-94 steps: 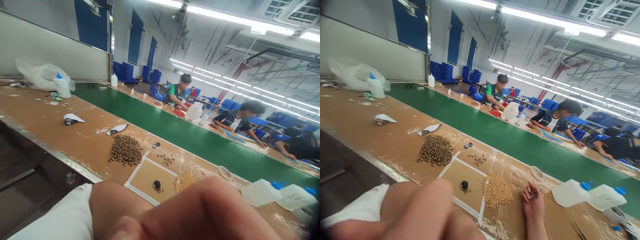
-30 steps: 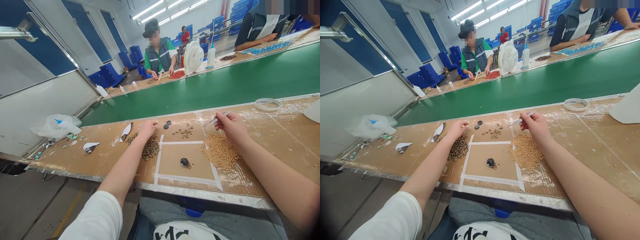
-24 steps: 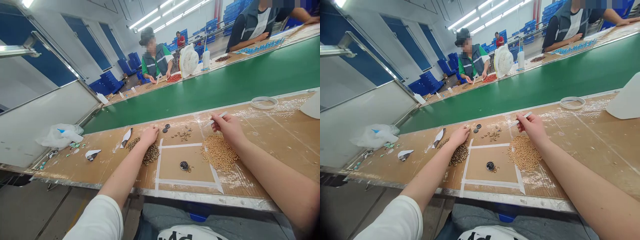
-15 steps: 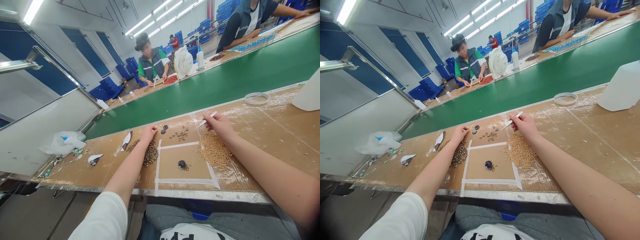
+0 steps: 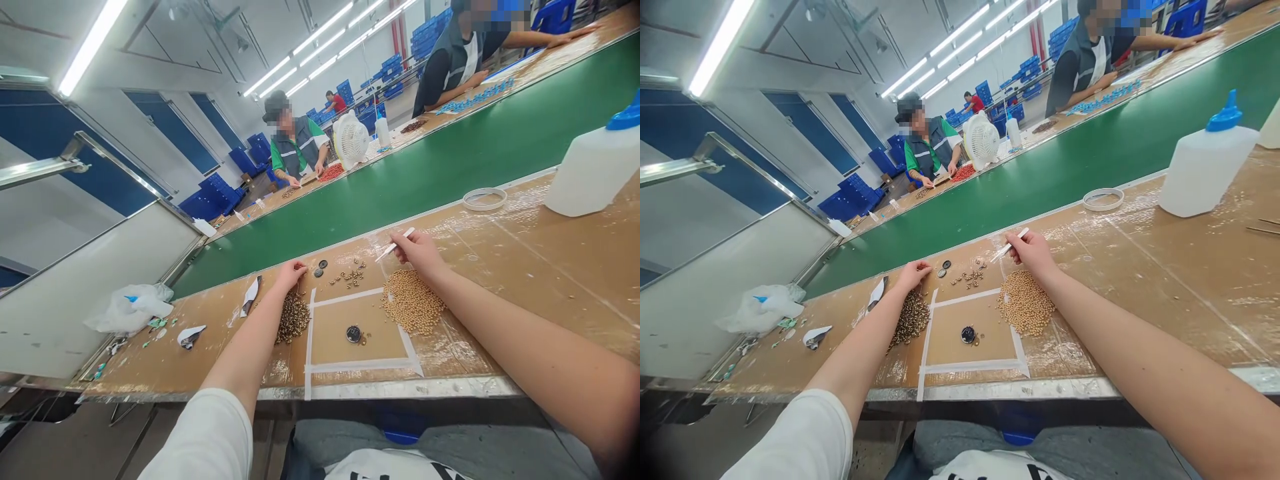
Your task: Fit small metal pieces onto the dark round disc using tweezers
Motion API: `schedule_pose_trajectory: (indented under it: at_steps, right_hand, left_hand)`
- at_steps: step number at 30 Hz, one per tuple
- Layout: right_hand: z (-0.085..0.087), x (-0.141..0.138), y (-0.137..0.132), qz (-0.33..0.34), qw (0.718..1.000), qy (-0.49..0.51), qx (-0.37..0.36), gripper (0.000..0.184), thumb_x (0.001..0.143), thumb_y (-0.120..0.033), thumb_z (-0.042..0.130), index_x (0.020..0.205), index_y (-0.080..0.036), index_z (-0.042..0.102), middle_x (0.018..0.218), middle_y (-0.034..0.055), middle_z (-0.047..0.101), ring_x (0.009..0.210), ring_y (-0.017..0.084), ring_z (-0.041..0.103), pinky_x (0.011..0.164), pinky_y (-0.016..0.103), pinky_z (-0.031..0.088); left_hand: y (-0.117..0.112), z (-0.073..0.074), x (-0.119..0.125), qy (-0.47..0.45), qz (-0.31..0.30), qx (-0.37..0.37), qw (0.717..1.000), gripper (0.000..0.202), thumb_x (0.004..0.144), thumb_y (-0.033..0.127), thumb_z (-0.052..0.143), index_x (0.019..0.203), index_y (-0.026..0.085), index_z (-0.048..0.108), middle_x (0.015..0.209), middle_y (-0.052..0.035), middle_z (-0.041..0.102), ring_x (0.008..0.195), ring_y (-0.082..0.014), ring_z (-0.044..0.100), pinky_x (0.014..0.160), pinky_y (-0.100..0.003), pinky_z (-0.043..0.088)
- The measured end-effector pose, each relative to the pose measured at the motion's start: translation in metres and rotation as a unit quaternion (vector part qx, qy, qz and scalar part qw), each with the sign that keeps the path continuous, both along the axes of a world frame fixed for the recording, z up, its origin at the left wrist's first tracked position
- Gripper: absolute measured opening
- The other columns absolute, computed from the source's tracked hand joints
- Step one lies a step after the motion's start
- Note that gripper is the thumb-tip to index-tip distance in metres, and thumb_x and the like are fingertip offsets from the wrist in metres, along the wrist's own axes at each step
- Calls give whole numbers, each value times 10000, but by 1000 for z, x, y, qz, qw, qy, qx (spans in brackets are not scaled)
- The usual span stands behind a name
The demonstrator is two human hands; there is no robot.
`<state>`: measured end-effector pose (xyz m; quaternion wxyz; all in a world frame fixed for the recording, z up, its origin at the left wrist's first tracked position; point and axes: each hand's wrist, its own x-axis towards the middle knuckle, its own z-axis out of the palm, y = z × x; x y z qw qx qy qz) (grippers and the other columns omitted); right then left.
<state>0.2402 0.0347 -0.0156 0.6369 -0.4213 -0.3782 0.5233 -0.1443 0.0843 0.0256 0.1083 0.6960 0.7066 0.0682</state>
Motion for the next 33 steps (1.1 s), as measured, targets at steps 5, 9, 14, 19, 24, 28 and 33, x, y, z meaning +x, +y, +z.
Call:
schedule_pose_trajectory:
  at_steps: [5,9,14,19,24,28,33]
  right_hand:
    - [-2,0,1,2,1000,-7,1,449,755,-577,840,737,-157,681,556,0,588,457,79,489,425,202,401]
    - [-4,0,3,-2,1000,-14,-5,455,753,-579,836,738,-150,684,560,3,589,460,83,490,431,209,408]
    - [-6,1,5,-1,1000,-13,-7,426,769,-550,826,733,-149,687,550,3,587,448,83,489,427,211,403]
    - [-8,2,6,-6,1000,-11,-10,398,790,-524,819,744,-151,688,550,4,593,447,80,486,426,206,401]
    - [-8,1,7,-9,1000,-6,-10,419,779,-540,831,746,-150,681,545,5,592,444,84,493,419,202,403]
    - [-6,1,6,-9,1000,-5,-13,402,783,-521,830,737,-156,666,536,-2,586,437,81,483,410,197,395]
    - [-3,2,4,-12,1000,-5,-19,358,815,-474,804,741,-150,674,545,0,589,447,78,488,418,191,398]
  left_hand:
    - [10,1,9,99,7,-3,995,476,1045,501,352,1040,161,684,1179,-177,742,1061,-269,689,881,-327,518]
    - [22,-2,23,175,-7,-45,983,526,1057,544,350,1021,157,704,1138,-167,744,1072,-266,698,950,-376,526]
    - [29,-2,33,249,-37,-82,964,378,1011,464,600,1214,153,669,1215,-107,689,1077,-221,675,969,-456,568]
    - [21,5,23,297,-63,-102,947,352,1007,396,625,1273,166,648,1281,-114,660,1105,-227,666,956,-447,585]
    - [12,8,13,340,-60,-110,932,358,1004,396,629,1275,164,648,1289,-116,657,1124,-235,662,969,-459,580]
    - [8,4,15,353,-49,-119,927,369,1001,394,635,1287,160,641,1290,-117,656,1120,-236,664,963,-460,583]
    - [-1,2,20,350,-44,-123,928,387,996,390,643,1303,155,630,1291,-119,652,1116,-239,666,952,-460,588]
